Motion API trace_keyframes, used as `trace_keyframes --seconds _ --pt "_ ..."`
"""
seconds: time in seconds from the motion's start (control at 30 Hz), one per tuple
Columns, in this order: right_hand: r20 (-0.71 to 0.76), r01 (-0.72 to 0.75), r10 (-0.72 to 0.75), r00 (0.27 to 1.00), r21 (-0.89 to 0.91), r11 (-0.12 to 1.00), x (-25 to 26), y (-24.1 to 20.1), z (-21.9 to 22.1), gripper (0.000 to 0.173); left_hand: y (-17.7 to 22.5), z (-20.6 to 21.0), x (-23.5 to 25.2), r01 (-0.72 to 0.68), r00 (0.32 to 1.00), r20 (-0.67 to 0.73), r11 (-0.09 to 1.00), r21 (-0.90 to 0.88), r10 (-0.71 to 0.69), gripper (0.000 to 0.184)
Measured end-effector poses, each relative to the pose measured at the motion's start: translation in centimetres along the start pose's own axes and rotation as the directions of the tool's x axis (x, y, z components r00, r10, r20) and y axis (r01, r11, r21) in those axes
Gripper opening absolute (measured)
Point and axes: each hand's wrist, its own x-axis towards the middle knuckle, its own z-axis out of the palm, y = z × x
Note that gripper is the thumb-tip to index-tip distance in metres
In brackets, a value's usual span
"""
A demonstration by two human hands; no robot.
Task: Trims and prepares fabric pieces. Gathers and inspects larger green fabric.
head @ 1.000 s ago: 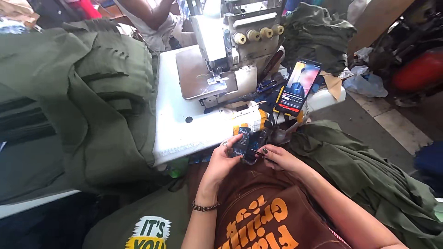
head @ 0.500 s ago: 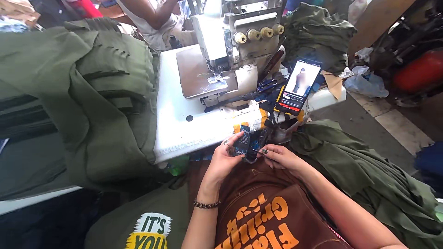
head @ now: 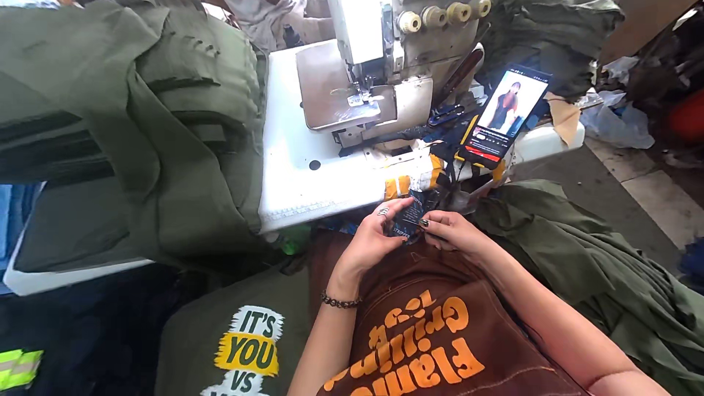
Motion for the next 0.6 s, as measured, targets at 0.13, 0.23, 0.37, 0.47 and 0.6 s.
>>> trace_keyframes --seconds 0.13,0.23,0.37,0.47,0.6 --pt "-0.007 0.010 -0.010 1.000 0.007 1.000 0.09 -0.05 0.22 0.016 0.12 -0.04 -0.01 0.003 1.000 -0.012 1.000 0.016 -0.003 0.070" --pt "-0.010 0.017 -0.017 1.000 0.007 1.000 0.09 0.03 0.28 0.016 0.18 -0.03 -0.04 0.023 1.000 -0.019 1.000 0.021 -0.022 0.070" --pt "-0.034 0.056 -0.056 0.998 0.015 0.998 0.12 0.33 0.35 0.015 0.08 -0.01 -0.06 0.021 0.999 -0.030 1.000 0.022 -0.020 0.071" --pt "-0.037 0.061 -0.061 0.997 0.005 0.998 0.17 0.55 0.20 0.015 0.05 -0.02 -0.07 0.014 0.999 -0.032 1.000 0.018 -0.013 0.072" --pt "-0.017 0.038 -0.037 0.999 0.019 0.999 0.19 0.30 0.33 0.015 0.12 0.13 0.01 0.023 1.000 -0.018 1.000 0.006 -0.023 0.073"
